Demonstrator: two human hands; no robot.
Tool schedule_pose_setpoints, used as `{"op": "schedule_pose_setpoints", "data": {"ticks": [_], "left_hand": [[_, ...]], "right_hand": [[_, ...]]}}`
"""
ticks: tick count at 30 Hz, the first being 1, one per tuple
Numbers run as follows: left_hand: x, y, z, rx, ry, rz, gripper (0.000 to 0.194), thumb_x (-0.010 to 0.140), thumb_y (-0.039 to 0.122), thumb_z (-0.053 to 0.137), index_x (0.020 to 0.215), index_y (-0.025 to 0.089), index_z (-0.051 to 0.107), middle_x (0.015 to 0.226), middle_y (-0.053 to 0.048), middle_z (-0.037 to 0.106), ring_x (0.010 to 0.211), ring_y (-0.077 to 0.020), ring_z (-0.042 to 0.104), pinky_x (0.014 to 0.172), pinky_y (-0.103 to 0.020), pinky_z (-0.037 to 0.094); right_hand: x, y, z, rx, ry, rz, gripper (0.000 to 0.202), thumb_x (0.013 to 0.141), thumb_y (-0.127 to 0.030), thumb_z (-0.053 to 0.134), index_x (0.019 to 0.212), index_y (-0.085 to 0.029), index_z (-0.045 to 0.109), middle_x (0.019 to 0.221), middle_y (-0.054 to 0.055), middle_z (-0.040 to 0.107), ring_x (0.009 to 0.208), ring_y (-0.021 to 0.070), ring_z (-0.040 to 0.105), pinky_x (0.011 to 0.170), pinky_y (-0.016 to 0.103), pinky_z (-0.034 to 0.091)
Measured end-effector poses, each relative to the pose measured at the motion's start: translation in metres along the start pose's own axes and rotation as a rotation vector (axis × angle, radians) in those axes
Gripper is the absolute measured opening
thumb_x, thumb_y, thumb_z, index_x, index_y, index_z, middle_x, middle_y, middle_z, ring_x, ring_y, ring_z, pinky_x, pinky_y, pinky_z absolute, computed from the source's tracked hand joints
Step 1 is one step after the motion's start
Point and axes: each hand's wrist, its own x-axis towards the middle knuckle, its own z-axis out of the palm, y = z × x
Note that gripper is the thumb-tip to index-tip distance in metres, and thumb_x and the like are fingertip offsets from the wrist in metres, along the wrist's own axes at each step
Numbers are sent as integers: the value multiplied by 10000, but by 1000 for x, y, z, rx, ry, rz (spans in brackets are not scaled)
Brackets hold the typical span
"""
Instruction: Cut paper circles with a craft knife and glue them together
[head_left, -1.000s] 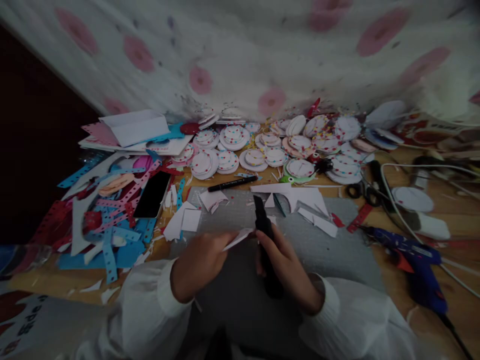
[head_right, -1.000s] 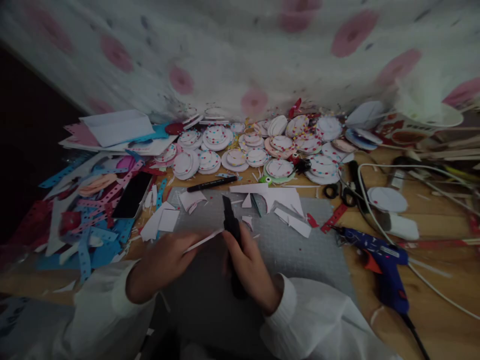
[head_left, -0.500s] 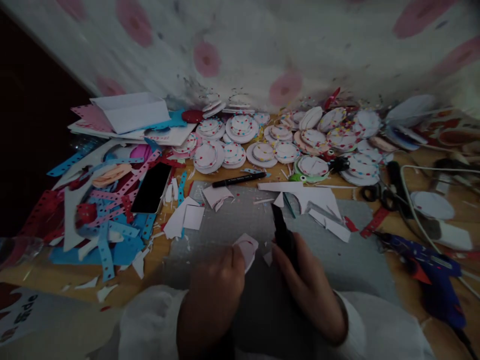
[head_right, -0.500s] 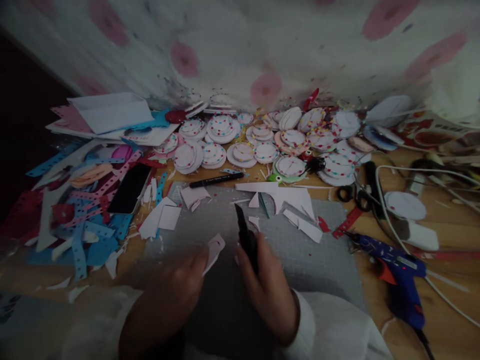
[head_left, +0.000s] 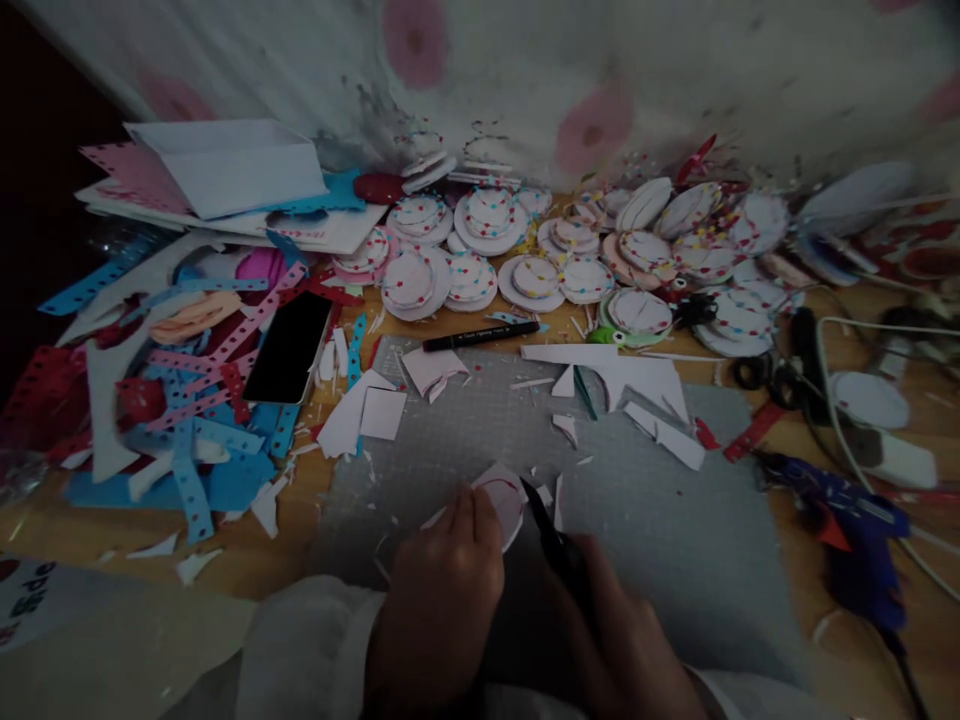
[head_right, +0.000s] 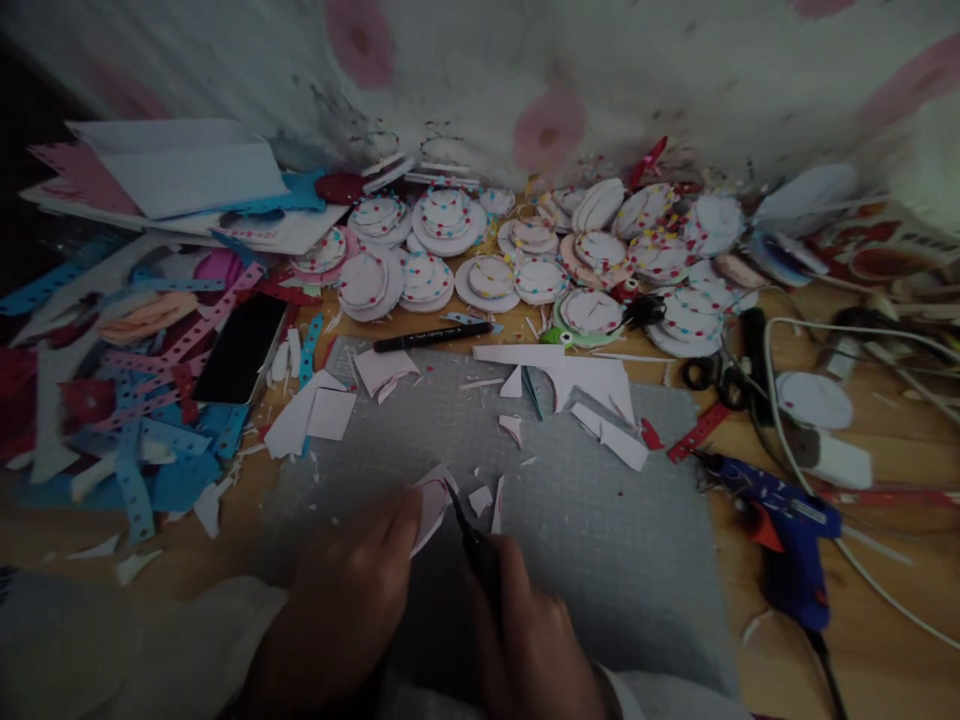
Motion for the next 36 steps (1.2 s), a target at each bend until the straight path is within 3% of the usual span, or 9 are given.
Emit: {"op": "schedule_pose_setpoints", "data": {"ticks": [8, 13, 18, 27, 30, 36], "left_hand": [[-1, -2, 5, 42, 88, 7, 517, 715, -81, 469, 1165, 96, 651, 1100, -149, 715, 899, -251, 728, 678, -283, 611], [-1, -2, 5, 64, 57, 29, 522, 722, -78, 461, 1188, 77, 638, 1162, -165, 680, 945, -259, 716, 683, -280, 618], [-1, -3, 7, 78, 97, 52, 525, 710, -80, 455, 1171, 76, 649, 1122, -162, 698, 883, -247, 732, 653, -265, 618], [1, -6, 6, 44, 87, 53, 497, 706, -74, 509, 1155, 77, 660, 1076, -158, 720, 822, -248, 740, 616, -258, 615], [1, -7, 8, 74, 121, 76, 480, 707, -70, 518, 1135, 84, 672, 1046, -157, 731, 820, -237, 740, 624, -234, 607], [3, -4, 5, 78, 77, 81, 483, 699, -72, 490, 1132, 52, 666, 1034, -171, 730, 819, -255, 740, 612, -257, 614]], "right_hand": [[3, 0, 0, -142, -31, -16, 294, 925, -285, 295, 1118, -205, 502, 917, 126, 744, 714, 257, 743, 587, 320, 567], [4, 4, 0, -226, -67, 6, 287, 928, -240, 279, 1108, -199, 500, 898, 118, 741, 717, 256, 741, 592, 315, 556], [7, 5, -5, -218, -110, -15, 287, 917, -200, 302, 1128, -192, 496, 925, 118, 740, 739, 247, 738, 600, 301, 532], [13, 0, -23, -142, -133, -8, 278, 917, -273, 370, 1110, -186, 550, 867, 113, 742, 655, 221, 715, 545, 278, 506], [14, 0, -24, -143, -126, -11, 284, 898, -275, 389, 1104, -186, 563, 806, 103, 738, 628, 225, 705, 530, 279, 501], [15, -2, -24, -145, -129, -11, 271, 876, -257, 396, 1068, -197, 576, 696, 78, 711, 613, 224, 690, 538, 280, 498]]}}
